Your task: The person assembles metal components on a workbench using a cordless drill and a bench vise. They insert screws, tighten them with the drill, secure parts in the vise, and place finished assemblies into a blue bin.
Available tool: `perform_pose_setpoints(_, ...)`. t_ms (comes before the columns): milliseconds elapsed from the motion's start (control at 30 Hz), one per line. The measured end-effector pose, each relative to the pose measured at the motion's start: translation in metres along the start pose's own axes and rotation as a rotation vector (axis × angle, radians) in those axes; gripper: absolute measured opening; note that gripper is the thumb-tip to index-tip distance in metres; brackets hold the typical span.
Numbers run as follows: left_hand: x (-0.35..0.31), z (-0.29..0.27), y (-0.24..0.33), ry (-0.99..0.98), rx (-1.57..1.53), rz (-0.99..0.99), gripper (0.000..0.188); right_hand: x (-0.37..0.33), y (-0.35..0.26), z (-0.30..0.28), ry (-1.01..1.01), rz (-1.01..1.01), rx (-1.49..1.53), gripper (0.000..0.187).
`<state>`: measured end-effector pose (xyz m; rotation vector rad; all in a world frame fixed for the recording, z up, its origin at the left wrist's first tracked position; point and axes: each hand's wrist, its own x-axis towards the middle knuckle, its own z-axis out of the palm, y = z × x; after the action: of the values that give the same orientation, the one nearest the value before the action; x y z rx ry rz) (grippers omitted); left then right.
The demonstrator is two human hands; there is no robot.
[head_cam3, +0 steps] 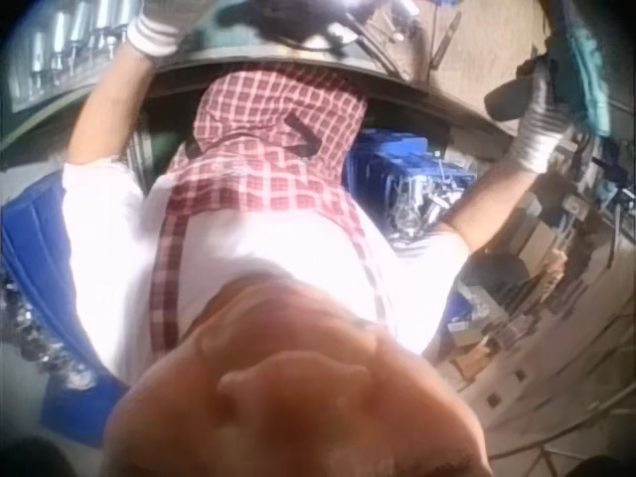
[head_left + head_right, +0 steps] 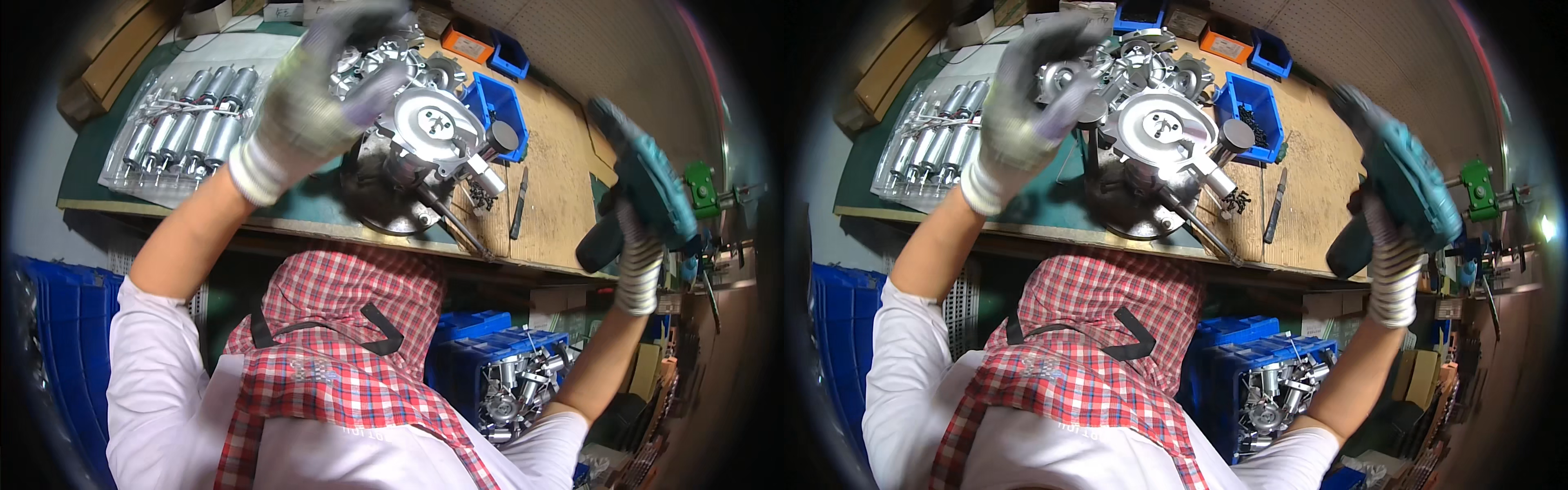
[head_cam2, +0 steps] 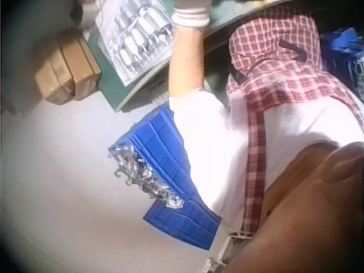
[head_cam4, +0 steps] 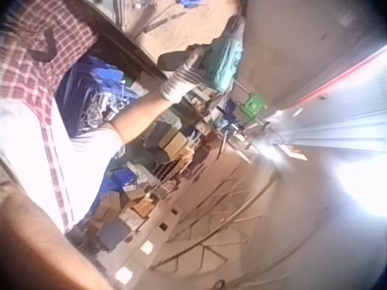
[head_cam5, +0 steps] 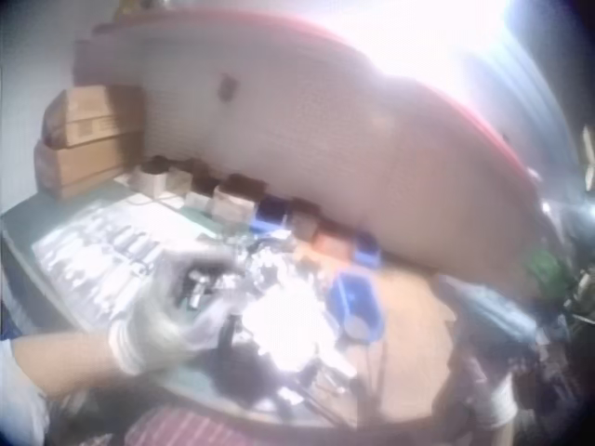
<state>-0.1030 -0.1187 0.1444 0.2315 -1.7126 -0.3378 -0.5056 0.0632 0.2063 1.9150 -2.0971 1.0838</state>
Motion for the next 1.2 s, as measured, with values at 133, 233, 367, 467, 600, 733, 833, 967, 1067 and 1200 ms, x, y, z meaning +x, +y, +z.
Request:
perform_pose_setpoints(133,0.060,0.052,-0.019,-0.296,-0.067,0.145,0.082,0.058,-0.094,-0.009,-0.198,-0.357,-0.159,0.032)
perform_pose_setpoints(233,0.069,0.057,-0.011,-0.449,-0.108,-0.063,0.065,0.071,-0.174,0.010,-0.301,-0.435,0.002,0.038)
perform_pose_setpoints(367,0.065,0.076,-0.021,-0.439,-0.169,-0.134,0.046,0.094,-0.192,0.003,-0.579,-0.119,-0.136,0.030)
perform_pose_setpoints(467,0.058,0.075,-0.015,-0.446,-0.232,-0.287,0.042,0.108,-0.187,0.007,-0.629,-0.023,-0.212,0.035)
perform_pose_setpoints(600,0.063,0.067,-0.018,-0.574,-0.229,-0.419,0.050,0.123,-0.183,0.009,-0.708,-0.050,-0.198,0.044)
perform_pose_setpoints(733,0.065,0.066,-0.013,-0.591,-0.129,-0.449,0.047,0.135,-0.157,0.011,-0.722,-0.149,-0.172,0.047)
perform_pose_setpoints(833,0.060,0.070,-0.022,-0.539,-0.269,-0.404,0.046,0.137,-0.165,0.010,-0.726,-0.130,-0.323,0.048)
perform_pose_setpoints(967,0.062,0.072,-0.017,-0.560,-0.200,-0.479,0.045,0.127,-0.173,0.011,-0.504,-0.132,-0.173,0.046)
perform_pose_setpoints(1067,0.061,0.065,-0.014,-0.509,-0.238,-0.470,0.045,0.118,-0.186,0.024,-0.310,-0.076,0.161,0.044)
perform_pose_setpoints(1200,0.065,0.066,-0.025,-0.390,-0.371,-0.323,0.064,0.101,-0.209,0.047,-0.157,0.104,0.725,0.041)
